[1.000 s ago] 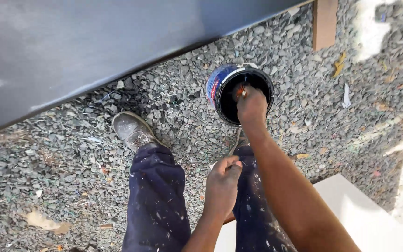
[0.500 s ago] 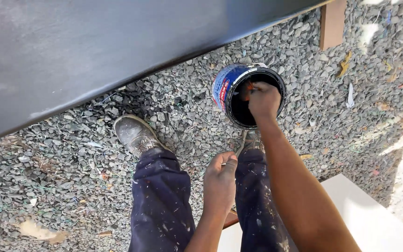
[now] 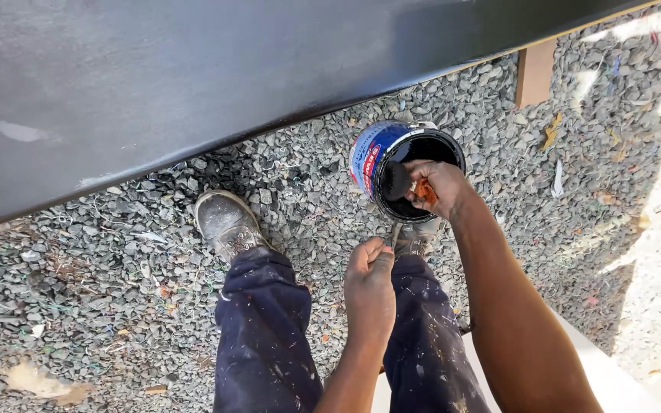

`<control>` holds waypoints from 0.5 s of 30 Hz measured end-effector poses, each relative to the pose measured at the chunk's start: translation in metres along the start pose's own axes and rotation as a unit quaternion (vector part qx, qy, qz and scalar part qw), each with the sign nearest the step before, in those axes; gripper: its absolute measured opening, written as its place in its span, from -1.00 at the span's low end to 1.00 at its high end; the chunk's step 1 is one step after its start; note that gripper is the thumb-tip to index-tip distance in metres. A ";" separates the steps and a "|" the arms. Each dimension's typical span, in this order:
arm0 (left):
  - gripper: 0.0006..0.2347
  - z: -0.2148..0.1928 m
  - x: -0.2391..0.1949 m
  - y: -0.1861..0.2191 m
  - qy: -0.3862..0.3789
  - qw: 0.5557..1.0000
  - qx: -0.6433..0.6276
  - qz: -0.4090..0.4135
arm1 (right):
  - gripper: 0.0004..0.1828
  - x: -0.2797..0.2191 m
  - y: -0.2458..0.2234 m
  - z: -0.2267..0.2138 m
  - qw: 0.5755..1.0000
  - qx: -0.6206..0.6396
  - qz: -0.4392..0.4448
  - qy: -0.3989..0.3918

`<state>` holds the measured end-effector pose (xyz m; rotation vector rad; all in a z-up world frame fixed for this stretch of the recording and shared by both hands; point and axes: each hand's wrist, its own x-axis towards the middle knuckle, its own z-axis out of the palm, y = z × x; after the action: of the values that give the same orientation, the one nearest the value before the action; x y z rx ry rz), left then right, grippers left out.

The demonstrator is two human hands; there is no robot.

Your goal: Applying a dark stain to a long furniture component using a brush and repositioning the piece as needed.

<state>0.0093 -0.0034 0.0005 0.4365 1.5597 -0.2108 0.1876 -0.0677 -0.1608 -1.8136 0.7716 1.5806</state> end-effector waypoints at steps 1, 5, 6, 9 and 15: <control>-0.63 0.001 0.000 0.001 -0.001 1.000 0.000 0.001 | -0.71 0.007 0.003 -0.005 1.000 0.000 -0.001 0.001; -0.62 0.002 -0.001 0.008 -0.008 1.000 0.000 0.002 | -0.92 0.010 0.006 -0.014 0.999 0.008 0.000 -0.036; -0.62 0.001 -0.002 0.012 -0.008 1.000 0.000 0.001 | -0.85 0.005 0.004 -0.013 0.999 -0.010 -0.020 -0.027; -0.66 -0.006 -0.009 0.038 -0.003 1.000 -0.003 0.011 | -0.79 0.001 0.006 0.003 1.000 0.013 -0.010 -0.016; -0.78 -0.020 -0.002 0.080 0.082 0.992 -0.061 0.077 | -0.57 -0.103 -0.020 -0.002 0.975 0.212 -0.059 0.027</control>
<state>0.0229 0.0773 0.0141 0.4854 1.6797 0.0414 0.1917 -0.0527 -0.0572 -1.5606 0.9275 1.1846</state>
